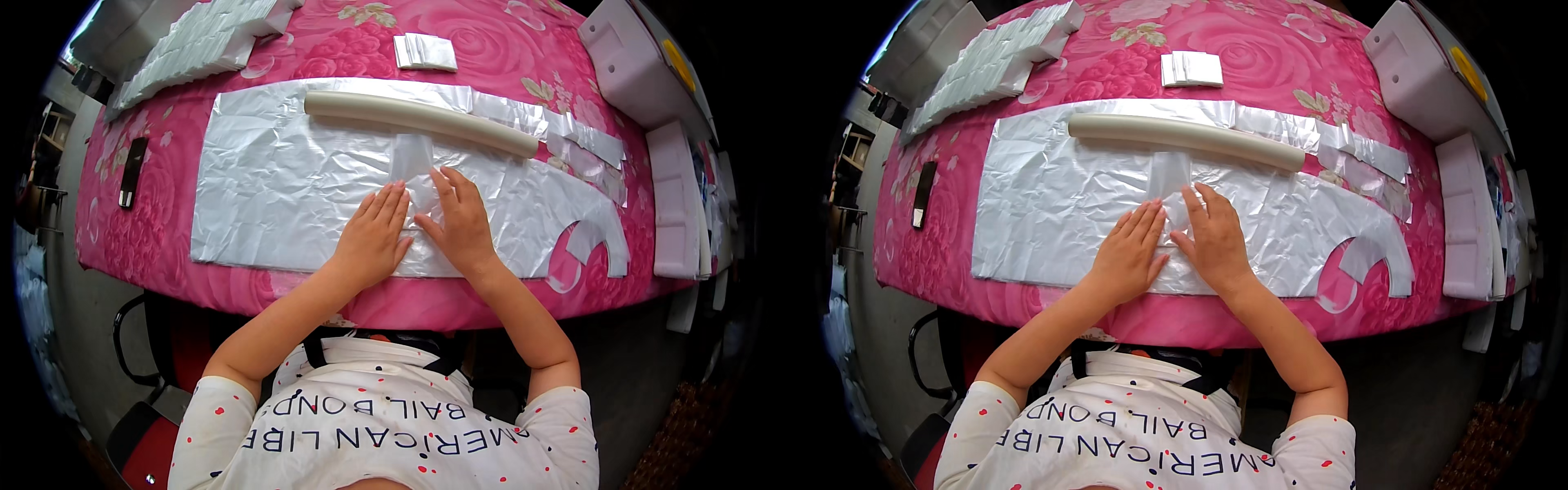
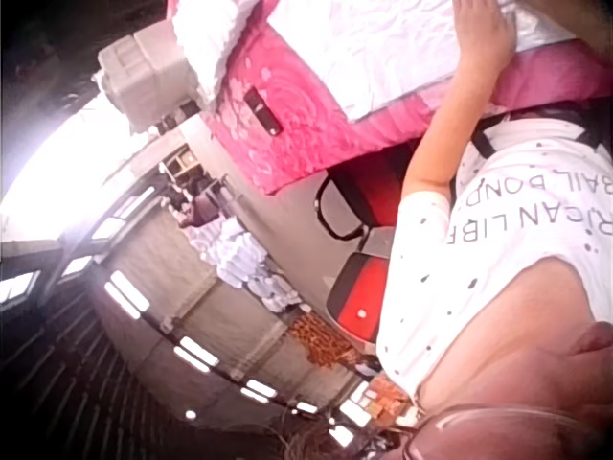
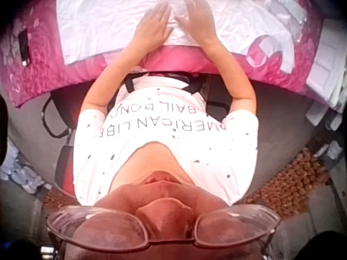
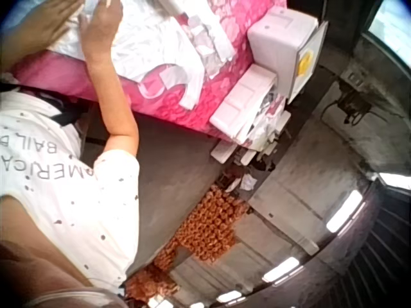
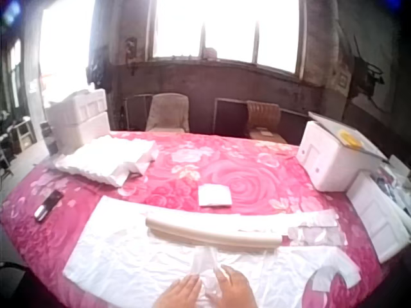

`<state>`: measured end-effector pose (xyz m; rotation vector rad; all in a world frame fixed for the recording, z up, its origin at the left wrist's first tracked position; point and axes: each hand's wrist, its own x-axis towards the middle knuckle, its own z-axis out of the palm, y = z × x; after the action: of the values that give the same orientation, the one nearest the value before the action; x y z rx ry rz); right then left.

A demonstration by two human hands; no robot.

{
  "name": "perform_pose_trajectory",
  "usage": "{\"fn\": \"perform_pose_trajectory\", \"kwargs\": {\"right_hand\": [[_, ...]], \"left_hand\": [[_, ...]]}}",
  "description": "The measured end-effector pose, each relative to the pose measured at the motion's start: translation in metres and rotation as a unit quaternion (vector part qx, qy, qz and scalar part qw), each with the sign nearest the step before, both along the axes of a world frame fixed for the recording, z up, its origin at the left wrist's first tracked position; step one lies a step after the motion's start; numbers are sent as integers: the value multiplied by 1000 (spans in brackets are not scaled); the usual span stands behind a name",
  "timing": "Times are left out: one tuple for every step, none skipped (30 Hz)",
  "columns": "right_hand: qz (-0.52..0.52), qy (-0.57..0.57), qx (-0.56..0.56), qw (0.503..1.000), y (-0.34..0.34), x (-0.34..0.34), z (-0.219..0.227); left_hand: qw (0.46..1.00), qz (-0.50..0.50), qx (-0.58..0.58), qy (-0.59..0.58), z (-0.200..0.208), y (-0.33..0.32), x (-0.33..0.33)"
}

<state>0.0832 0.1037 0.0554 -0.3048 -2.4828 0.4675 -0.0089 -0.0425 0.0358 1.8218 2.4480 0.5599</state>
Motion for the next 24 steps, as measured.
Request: {"fn": "perform_pose_trajectory", "kwargs": {"right_hand": [[65, -41, 12, 997, 6, 4, -3], [108, -49, 22, 993, 11, 4, -8], [151, -57, 32, 986, 17, 1, -13], [194, -66, 43, 978, 21, -2, -13], [203, -78, 30, 976, 24, -3, -13], [212, -89, 17, 973, 27, -4, -11], [222, -100, 4, 970, 29, -6, -9], [223, -102, -8, 969, 32, -7, -7], [224, -103, -21, 969, 35, -7, -5], [225, -105, -34, 968, 36, -7, -5], [227, -92, -32, 969, 36, -8, -5], [228, -78, -29, 970, 35, -8, -5], [229, -66, -27, 971, 35, -8, -6], [239, -58, -17, 969, 33, -6, -7], [249, -50, -7, 967, 29, -1, -8], [260, -41, 2, 965, 22, 4, -9], [256, -8, 28, 966, 12, 8, -8], [263, -17, 61, 963, 4, 14, -10], [258, -23, 71, 963, -3, 21, -9], [254, -29, 81, 963, -8, 25, -9], [252, -33, 82, 964, -12, 29, -10], [250, -38, 85, 964, -13, 31, -10], [248, -42, 87, 964, -14, 32, -11], [247, -41, 71, 966, -14, 32, -10]], "left_hand": [[1000, 1, 9, 2, 2, 2, -1], [1000, 1, 17, 4, 4, 4, -3], [1000, 2, 26, 6, 5, 6, -4], [999, 2, 27, 23, 4, 8, -6], [999, 3, 28, 41, 3, 10, -8], [998, 4, 29, 59, 2, 11, -10], [997, -3, 36, 68, 1, 13, -14], [996, -10, 43, 77, -1, 14, -17], [995, -17, 50, 86, -1, 15, -19], [996, -18, 53, 74, 0, 13, -20], [996, -20, 56, 61, 2, 12, -21], [997, -22, 58, 48, 5, 10, -22], [997, -35, 70, 28, 7, 6, -20], [996, -46, 81, 7, 9, -3, -14], [994, -58, 93, -14, 12, -10, -9], [992, -82, 97, -4, 14, -19, -7], [989, -106, 100, 6, 16, -28, -5], [986, -130, 103, 15, 16, -36, -3], [986, -131, 101, 15, 14, -42, -2], [987, -132, 86, 14, 12, -47, -2], [988, -133, 71, 13, 12, -51, -2], [989, -135, 58, 13, 12, -52, -2], [990, -131, 61, 11, 11, -53, -2], [990, -126, 64, 9, 9, -53, -2]]}}
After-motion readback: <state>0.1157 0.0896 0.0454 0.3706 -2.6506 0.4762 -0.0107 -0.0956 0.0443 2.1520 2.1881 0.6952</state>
